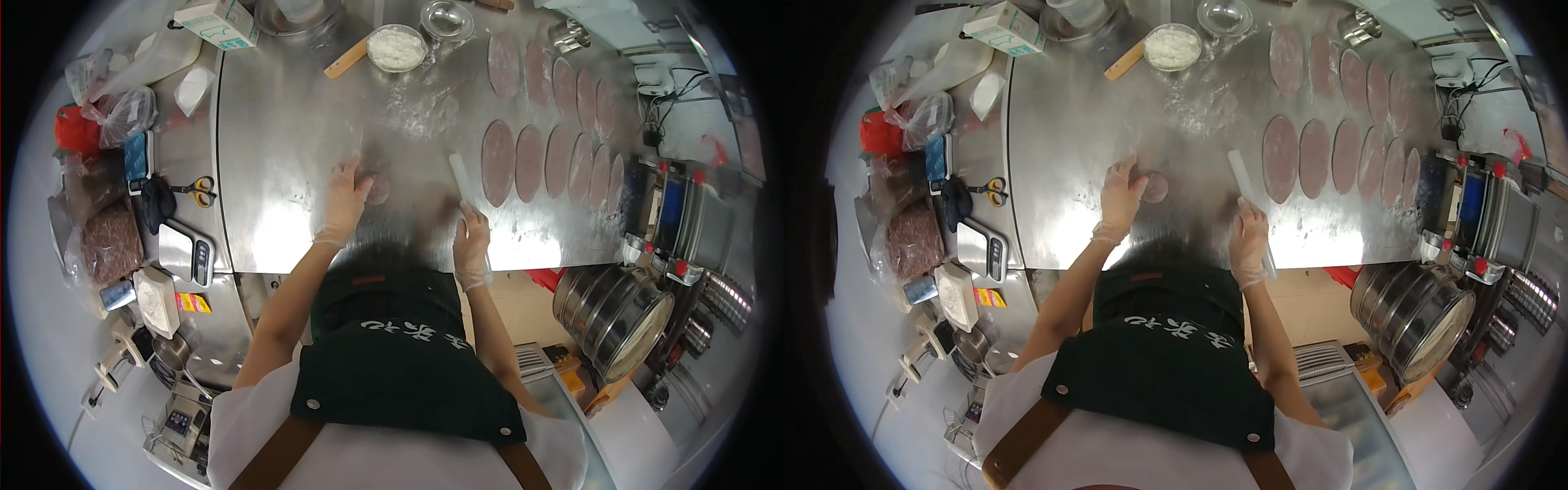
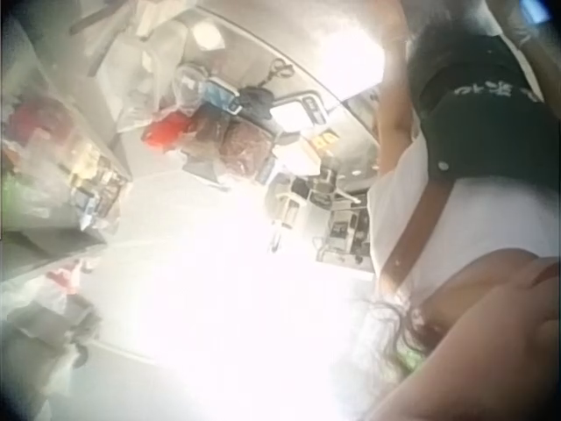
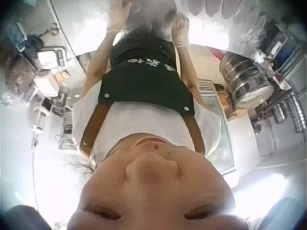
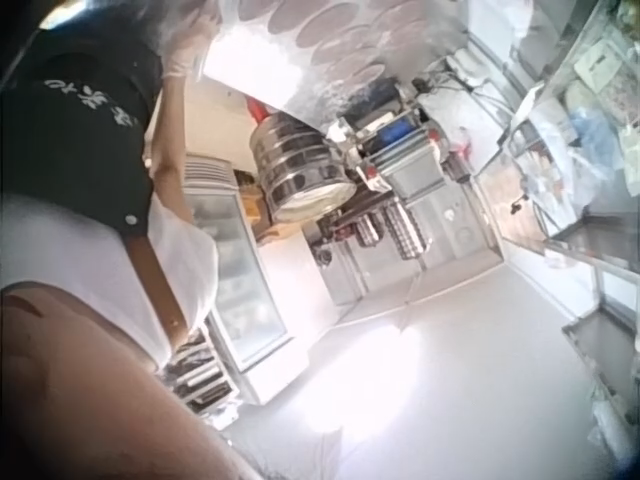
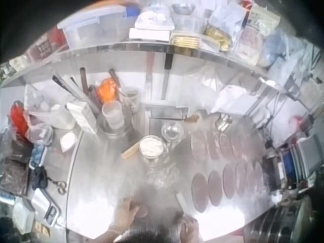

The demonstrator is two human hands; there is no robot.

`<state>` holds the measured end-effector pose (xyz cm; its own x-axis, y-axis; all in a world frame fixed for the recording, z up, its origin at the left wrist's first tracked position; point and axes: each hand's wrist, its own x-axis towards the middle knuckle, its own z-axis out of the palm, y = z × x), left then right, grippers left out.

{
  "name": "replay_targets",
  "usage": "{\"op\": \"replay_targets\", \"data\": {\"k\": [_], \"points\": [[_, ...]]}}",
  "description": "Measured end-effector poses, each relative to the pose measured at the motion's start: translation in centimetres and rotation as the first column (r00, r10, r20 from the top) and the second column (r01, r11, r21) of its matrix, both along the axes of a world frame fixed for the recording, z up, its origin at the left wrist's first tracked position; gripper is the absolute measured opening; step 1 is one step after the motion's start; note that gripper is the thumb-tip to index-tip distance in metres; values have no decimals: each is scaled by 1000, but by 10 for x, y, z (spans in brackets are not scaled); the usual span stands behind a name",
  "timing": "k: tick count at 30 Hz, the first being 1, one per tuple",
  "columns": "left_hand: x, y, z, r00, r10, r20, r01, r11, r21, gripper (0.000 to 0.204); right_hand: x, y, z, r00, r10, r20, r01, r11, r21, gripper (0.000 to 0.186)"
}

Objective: The person is rolling out purple dough and shaping it into pastry pieces on a stainless steel work surface.

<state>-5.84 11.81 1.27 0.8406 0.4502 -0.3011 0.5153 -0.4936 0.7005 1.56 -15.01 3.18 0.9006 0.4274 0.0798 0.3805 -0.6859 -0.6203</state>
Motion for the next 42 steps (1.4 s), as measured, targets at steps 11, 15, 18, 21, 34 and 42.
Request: {"op": "replay_targets", "data": {"k": [11, 15, 18, 21, 34, 42], "points": [[-34, -28, 16, 928, 337, 157, -279, 911, -305, 56, 120, 155, -48, 959, 215, 185, -207, 976, -66, 59], [-40, 23, 42, 784, 620, 28, -536, 699, -473, 46, 56, 208, -65, 871, 478, 114, -373, 794, -480, 66], [-61, 47, 51, 719, 694, 35, -569, 617, -544, 43, 25, 216, -50, 447, 893, 56, -873, 449, -188, 61], [-87, 57, 52, 665, 747, 30, -583, 543, -604, 39, 83, 196, -49, 869, 452, -201, -494, 781, -382, 58], [-14, 33, 13, 990, 139, 7, -130, 944, -303, 47, -12, 81, -21, 893, 448, -49, -445, 893, 65, 34], [26, 5, -2, 922, -375, 92, 276, 806, 524, 100, -31, -48, -24, 923, -338, 181, 374, 898, -230, 34]]}}
